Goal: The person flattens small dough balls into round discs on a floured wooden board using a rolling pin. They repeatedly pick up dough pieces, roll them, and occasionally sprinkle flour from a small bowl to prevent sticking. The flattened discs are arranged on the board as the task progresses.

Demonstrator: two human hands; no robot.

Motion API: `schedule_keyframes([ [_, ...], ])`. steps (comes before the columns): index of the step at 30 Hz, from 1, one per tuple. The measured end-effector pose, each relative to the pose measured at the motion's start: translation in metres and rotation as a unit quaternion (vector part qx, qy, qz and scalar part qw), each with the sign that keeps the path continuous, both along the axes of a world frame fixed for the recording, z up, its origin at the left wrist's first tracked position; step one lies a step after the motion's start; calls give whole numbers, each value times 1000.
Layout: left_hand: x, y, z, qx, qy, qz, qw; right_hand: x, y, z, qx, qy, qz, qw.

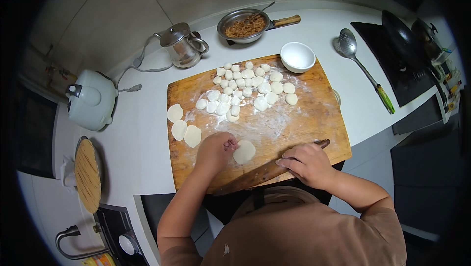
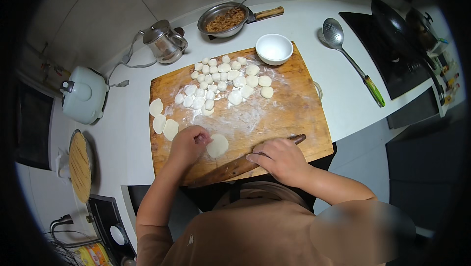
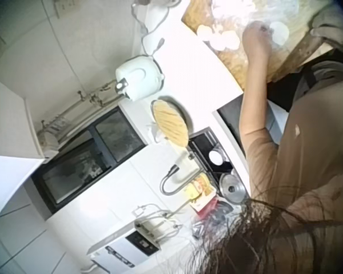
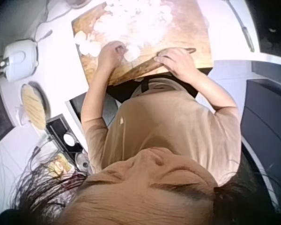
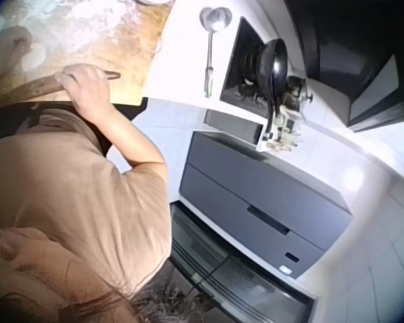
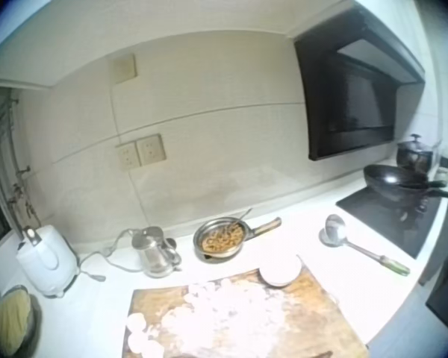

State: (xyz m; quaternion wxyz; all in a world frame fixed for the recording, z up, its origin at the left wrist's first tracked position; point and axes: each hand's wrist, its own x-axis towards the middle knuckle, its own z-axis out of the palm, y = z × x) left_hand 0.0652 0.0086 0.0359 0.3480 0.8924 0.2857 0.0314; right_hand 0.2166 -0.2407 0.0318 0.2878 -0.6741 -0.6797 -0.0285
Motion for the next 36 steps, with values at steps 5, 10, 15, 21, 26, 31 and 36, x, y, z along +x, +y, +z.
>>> schedule_keyframes([
  [5, 8, 0, 15, 49, -133, 14, 990, 0, -1, -1, 12, 1, -6, 1000],
  [10, 25, -2, -1, 203, -209, -142, 946, -2, 0, 0, 21, 4, -10, 1000],
  [15, 28, -19, -26, 188, -168, -299, 920, -1, -4, -1, 12, 3, 2, 1000],
  [21, 6, -14, -19, 182, -99, -395, 895, 3, -11, -1, 13, -4, 13, 1000],
  [26, 6, -21, -5, 179, -2, -377, 909, 5, -8, 0, 16, 3, 23, 1000],
  [31, 4, -23, -7, 138, 54, -364, 920, 7, -4, -2, 5, 20, 30, 999],
  [36, -25, -14, -1, -54, 17, -225, 973, 12, -4, 1, -36, 30, -4, 999],
])
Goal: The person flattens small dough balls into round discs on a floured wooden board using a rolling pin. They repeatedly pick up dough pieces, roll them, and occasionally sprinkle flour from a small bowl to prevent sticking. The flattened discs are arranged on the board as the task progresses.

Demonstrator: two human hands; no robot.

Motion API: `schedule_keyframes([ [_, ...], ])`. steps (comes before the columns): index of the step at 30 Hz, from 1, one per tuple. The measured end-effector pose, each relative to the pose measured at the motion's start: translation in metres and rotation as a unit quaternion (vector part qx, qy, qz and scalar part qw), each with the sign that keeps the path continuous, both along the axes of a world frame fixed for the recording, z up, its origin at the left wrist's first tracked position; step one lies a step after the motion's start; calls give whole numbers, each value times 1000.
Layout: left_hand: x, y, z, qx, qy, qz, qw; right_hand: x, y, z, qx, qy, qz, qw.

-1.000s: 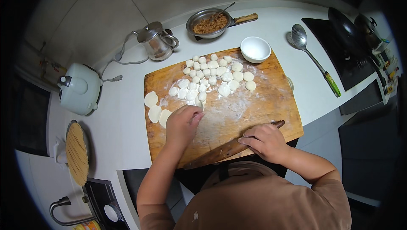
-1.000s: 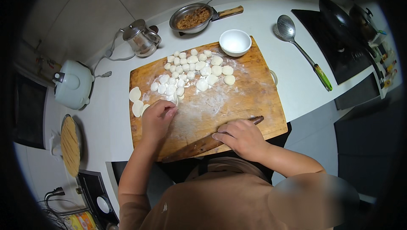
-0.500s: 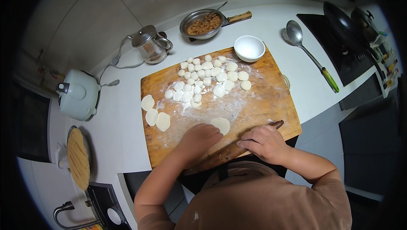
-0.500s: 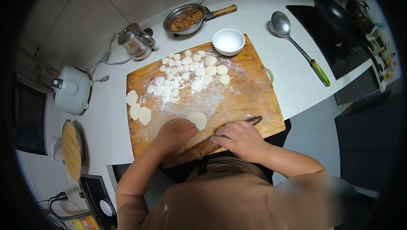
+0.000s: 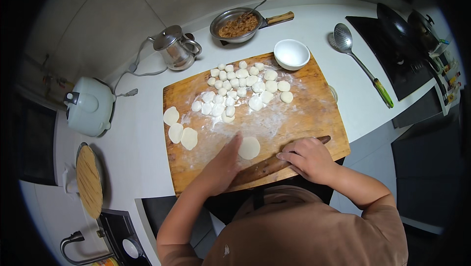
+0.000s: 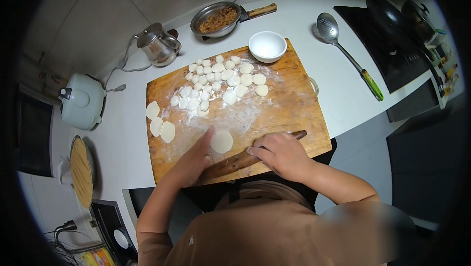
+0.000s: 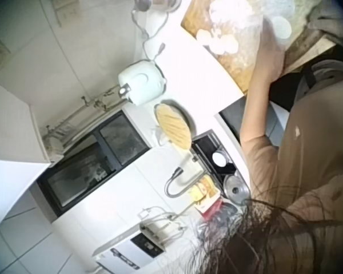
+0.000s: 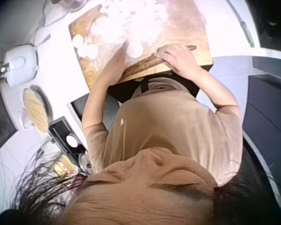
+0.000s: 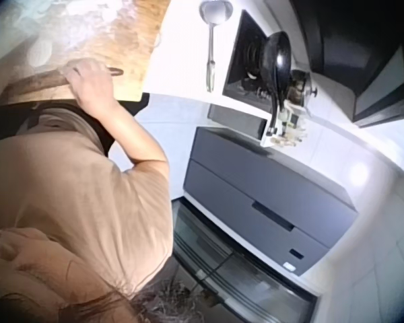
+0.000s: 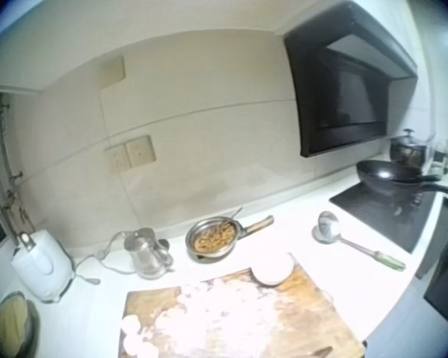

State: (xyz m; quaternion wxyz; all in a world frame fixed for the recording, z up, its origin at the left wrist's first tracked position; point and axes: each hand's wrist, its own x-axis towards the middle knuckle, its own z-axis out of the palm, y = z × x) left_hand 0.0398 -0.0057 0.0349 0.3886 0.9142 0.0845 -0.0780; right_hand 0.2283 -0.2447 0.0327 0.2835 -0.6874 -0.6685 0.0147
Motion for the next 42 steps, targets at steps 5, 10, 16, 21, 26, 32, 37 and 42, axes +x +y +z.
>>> schedule_keyframes([
  [5, -35, -13, 10, 102, -9, 58, 993, -2, 9, -3, -8, 13, -22, 1000],
  [10, -32, -28, 8, 238, -8, 48, 970, -2, 27, -6, -9, 7, -38, 999],
  [16, 25, 11, -8, 273, -81, 89, 954, 19, 59, -1, -30, -113, -111, 987],
  [21, 23, 8, -6, 254, -72, 74, 962, 23, 56, -4, -78, -89, -116, 986],
  [26, -22, -19, 3, 230, -1, 15, 973, 0, 20, 2, -126, -30, -33, 991],
  [32, 20, 12, -5, 255, -66, 73, 962, 28, 63, -2, -82, -72, -123, 986],
  [37, 3, 3, -3, 242, -48, 43, 968, 13, 46, 1, -71, -60, -102, 990],
  [42, -50, -38, 2, 222, 18, 25, 975, -3, 15, -8, -52, -12, -36, 998],
])
